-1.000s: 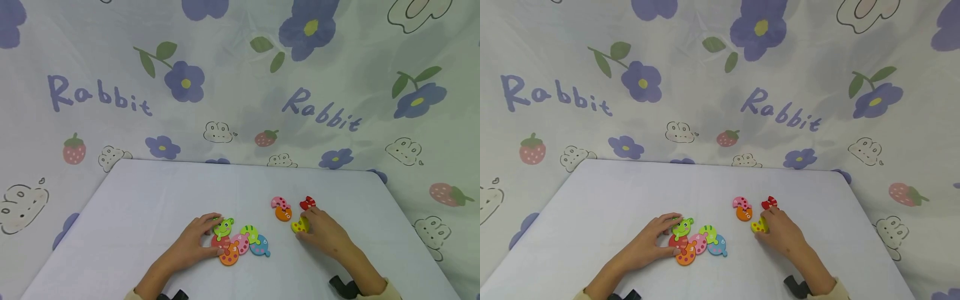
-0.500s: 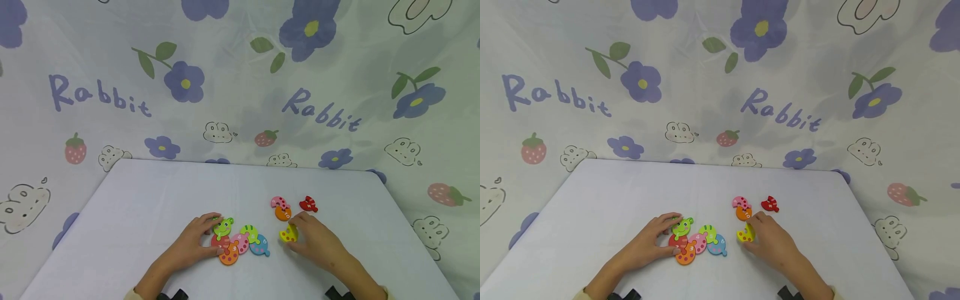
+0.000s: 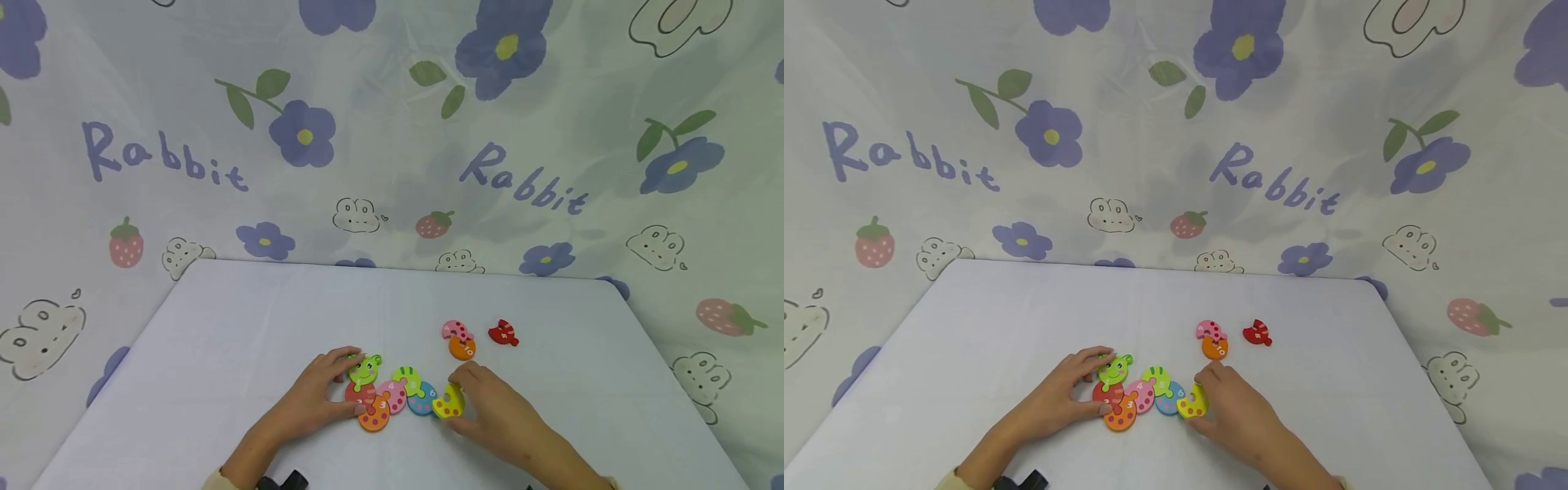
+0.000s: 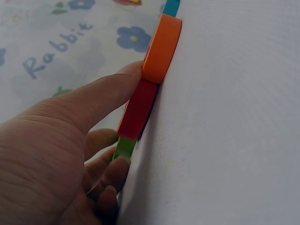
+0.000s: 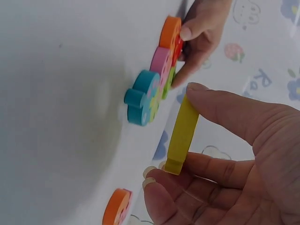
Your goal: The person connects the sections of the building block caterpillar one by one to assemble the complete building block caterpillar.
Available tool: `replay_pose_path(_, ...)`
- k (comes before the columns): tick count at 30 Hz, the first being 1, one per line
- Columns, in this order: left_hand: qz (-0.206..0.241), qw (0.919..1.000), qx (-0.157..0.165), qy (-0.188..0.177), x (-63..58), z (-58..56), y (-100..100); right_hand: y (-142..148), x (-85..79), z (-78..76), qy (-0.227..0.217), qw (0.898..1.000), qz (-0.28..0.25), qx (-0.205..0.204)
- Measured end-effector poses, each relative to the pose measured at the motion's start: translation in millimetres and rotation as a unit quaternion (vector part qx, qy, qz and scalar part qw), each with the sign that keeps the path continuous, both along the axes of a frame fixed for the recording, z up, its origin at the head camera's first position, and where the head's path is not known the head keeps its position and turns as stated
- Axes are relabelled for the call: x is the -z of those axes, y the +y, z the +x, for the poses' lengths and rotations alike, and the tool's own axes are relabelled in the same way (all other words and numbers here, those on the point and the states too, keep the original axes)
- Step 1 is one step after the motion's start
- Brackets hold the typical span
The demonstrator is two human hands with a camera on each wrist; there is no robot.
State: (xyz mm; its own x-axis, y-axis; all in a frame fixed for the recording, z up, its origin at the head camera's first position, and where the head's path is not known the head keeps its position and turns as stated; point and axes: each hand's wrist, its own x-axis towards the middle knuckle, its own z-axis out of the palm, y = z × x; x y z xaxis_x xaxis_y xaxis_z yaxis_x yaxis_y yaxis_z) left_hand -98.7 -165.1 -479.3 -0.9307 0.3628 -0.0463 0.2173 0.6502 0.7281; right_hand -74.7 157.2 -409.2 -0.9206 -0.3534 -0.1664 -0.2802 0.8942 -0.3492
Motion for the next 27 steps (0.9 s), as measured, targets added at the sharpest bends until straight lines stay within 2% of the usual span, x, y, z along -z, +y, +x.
replay_pose_path(5, 0.001, 1.0, 0.002, 0.001, -0.3, 0.4, -1, -4, 3.5, 1.6, -0.006, 1.0, 0.002, -0.012)
replay_pose_path(14, 0.005, 1.0, 0.002, 0.002, 0.6, -0.3, 0, -5, 9.1, -0.1, 0.012, 1.0, 0.011, -0.025)
replay_pose_path(20, 0.007, 1.0, 0.003, 0.003, 0.6, -0.8, 0, -7, 22.4, 0.8, 0.013, 0.999, 0.02, -0.046)
replay_pose_path(27, 0.007, 0.9999, 0.0, 0.007, 1.4, -1.4, 0, -12, 33.7, 1.4, 0.027, 0.997, 0.046, -0.049)
